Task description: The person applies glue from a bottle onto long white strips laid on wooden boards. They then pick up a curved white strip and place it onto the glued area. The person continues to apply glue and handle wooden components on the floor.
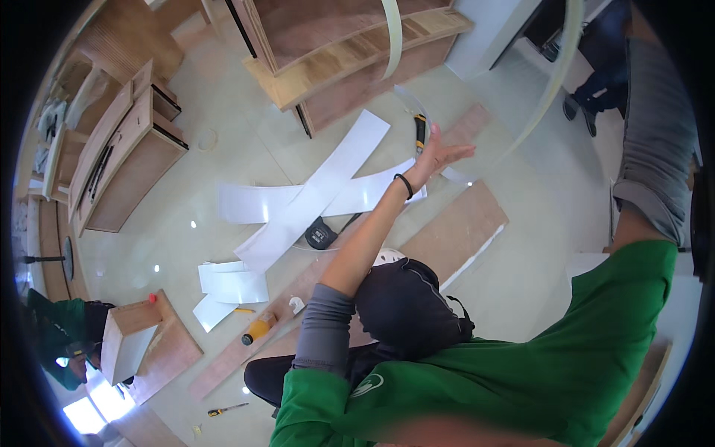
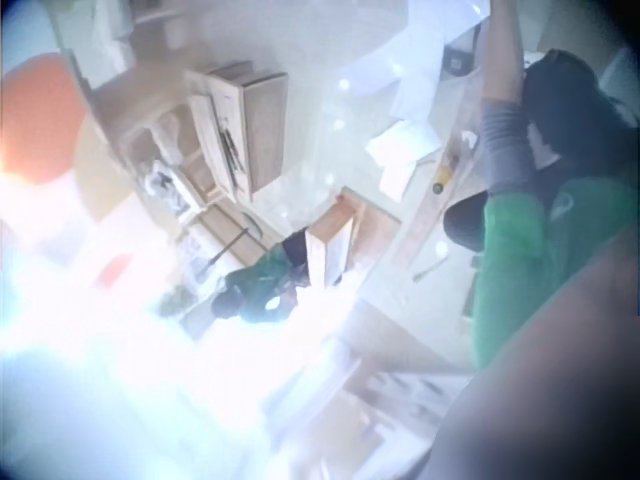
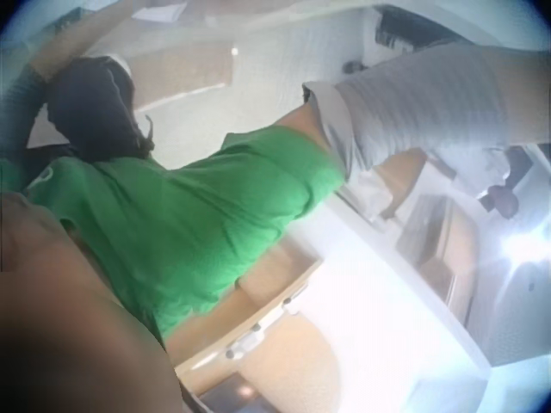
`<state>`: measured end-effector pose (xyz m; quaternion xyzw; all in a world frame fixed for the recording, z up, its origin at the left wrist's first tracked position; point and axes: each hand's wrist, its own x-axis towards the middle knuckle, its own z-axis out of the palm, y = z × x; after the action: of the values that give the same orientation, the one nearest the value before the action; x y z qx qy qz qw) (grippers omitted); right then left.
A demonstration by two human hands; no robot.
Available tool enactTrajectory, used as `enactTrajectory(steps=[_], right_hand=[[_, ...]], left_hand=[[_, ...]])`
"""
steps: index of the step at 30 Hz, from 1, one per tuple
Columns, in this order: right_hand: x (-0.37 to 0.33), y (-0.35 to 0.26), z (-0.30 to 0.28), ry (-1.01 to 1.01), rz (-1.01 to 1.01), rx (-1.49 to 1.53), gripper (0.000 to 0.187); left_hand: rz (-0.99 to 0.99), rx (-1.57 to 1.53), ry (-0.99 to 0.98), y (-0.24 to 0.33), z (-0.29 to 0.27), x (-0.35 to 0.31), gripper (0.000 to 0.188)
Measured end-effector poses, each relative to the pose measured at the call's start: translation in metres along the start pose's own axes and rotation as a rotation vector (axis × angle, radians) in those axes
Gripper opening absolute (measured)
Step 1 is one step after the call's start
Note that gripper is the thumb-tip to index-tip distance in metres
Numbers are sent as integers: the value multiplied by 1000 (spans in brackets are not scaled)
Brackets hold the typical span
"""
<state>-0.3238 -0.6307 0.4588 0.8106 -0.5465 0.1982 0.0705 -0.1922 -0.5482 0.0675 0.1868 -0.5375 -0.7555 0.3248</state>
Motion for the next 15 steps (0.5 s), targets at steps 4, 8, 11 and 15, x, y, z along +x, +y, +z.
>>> enactTrajectory(steps=[4, 8, 11, 15], right_hand=[[2, 30, 12, -47, 25, 55, 53], [34, 43, 16, -58, 20, 62, 52], [69, 41, 24, -52, -14, 91, 52], [123, 16, 22, -37, -67, 72, 51]], left_hand=[[55, -37, 25, 7, -19, 22, 111], [161, -40, 154, 28, -24, 55, 108], [227, -20, 405, 49, -43, 62, 106], [350, -27, 533, 90, -42, 81, 104]])
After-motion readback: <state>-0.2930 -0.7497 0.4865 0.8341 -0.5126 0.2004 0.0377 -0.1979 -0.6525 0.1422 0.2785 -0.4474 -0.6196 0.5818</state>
